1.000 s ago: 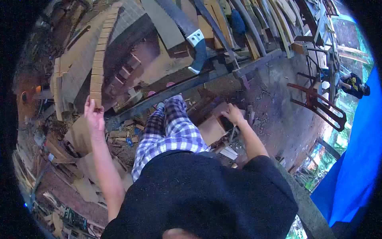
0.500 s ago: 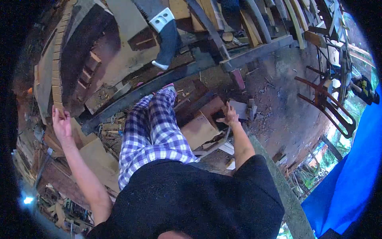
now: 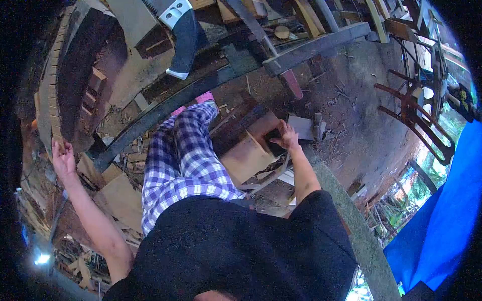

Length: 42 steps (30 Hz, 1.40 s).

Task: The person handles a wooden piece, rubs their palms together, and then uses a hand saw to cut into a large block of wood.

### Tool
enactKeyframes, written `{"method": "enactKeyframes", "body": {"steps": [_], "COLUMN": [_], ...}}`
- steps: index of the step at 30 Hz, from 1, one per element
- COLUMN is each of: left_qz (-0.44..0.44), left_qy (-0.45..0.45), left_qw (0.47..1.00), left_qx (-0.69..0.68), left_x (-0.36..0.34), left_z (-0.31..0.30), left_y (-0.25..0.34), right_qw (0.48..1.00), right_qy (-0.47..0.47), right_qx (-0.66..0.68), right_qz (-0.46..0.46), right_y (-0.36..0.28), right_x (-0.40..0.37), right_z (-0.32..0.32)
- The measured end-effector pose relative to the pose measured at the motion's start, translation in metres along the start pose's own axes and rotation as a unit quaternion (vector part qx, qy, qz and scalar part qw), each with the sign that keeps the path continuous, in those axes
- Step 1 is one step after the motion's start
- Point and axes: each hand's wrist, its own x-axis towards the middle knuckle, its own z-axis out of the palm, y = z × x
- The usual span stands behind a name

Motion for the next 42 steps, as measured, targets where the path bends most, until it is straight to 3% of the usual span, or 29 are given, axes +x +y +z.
{"method": "enactKeyframes", "body": {"steps": [3,5,9,10,13,14,15,17,19,21,23,25,27,29,33,34,36,38,40,41,42], "left_qz": [-0.012,-0.021,-0.050,-0.058,-0.064,-0.067,-0.066,-0.068,-0.065,-0.060,-0.047,-0.048,-0.026,-0.015,-0.014,-0.027,-0.028,-0.037,-0.020,-0.010,-0.018], "left_qy": [0.010,0.014,0.035,0.032,0.028,0.029,0.029,0.030,-0.001,-0.002,-0.004,-0.036,-0.038,-0.001,-0.023,-0.028,-0.039,-0.057,-0.068,-0.063,-0.064], "left_qw": [1.000,0.999,0.997,0.997,0.997,0.997,0.997,0.997,0.998,0.998,0.999,0.998,0.999,1.000,1.000,0.999,0.999,0.997,0.997,0.998,0.998], "left_qx": [-0.014,-0.025,-0.045,-0.049,-0.035,-0.038,-0.028,-0.020,-0.013,0.000,0.010,0.022,0.015,0.018,-0.014,-0.018,-0.022,-0.025,-0.025,-0.021,-0.011], "left_x": [0.001,0.002,-0.004,-0.004,-0.010,-0.012,-0.017,-0.022,-0.024,-0.027,-0.032,-0.041,-0.062,-0.086,-0.114,-0.123,-0.130,-0.133,-0.132,-0.138,-0.142], "left_z": [0.001,0.004,0.015,0.016,0.023,0.025,0.030,0.036,0.037,0.039,0.045,0.044,0.049,0.064,0.067,0.069,0.065,0.066,0.066,0.065,0.061], "left_y": [0.004,0.005,0.002,0.001,-0.006,-0.008,-0.009,-0.009,-0.011,-0.013,-0.016,-0.018,-0.019,-0.011,0.002,-0.002,-0.001,-0.003,-0.006,-0.018,-0.024], "right_qw": [0.994,0.984,0.981,0.981,0.985,0.984,0.985,0.966,0.975,0.970,0.975,0.995,0.979,0.946,0.882,0.857,0.744,0.684,0.475,0.427,0.248], "right_qy": [0.002,0.070,0.090,0.146,0.063,0.112,0.112,0.065,0.080,0.045,0.033,0.018,0.074,0.080,0.070,0.095,0.198,0.225,0.209,0.314,0.349], "right_qx": [0.103,0.163,0.160,0.124,0.156,0.133,0.129,0.249,0.206,0.207,0.198,0.093,0.110,0.157,0.273,0.301,0.376,0.333,0.567,0.431,0.456], "right_qz": [-0.020,0.026,0.063,0.012,0.021,-0.025,-0.024,0.026,0.011,0.116,0.092,-0.035,-0.153,-0.274,-0.378,-0.408,-0.516,-0.609,-0.640,-0.730,-0.780], "right_y": [0.006,0.011,0.028,0.032,0.027,0.022,0.011,-0.005,-0.024,-0.040,-0.052,-0.076,-0.127,-0.204,-0.365,-0.386,-0.425,-0.430,-0.454,-0.478,-0.498], "right_x": [0.006,0.006,-0.001,-0.004,-0.016,-0.024,-0.029,-0.037,-0.042,-0.043,-0.047,-0.046,-0.061,-0.087,-0.164,-0.188,-0.230,-0.272,-0.342,-0.347,-0.358], "right_z": [-0.004,-0.012,-0.016,-0.013,-0.027,-0.034,-0.043,-0.056,-0.072,-0.079,-0.090,-0.094,-0.116,-0.153,-0.270,-0.299,-0.340,-0.369,-0.399,-0.413,-0.423]}}
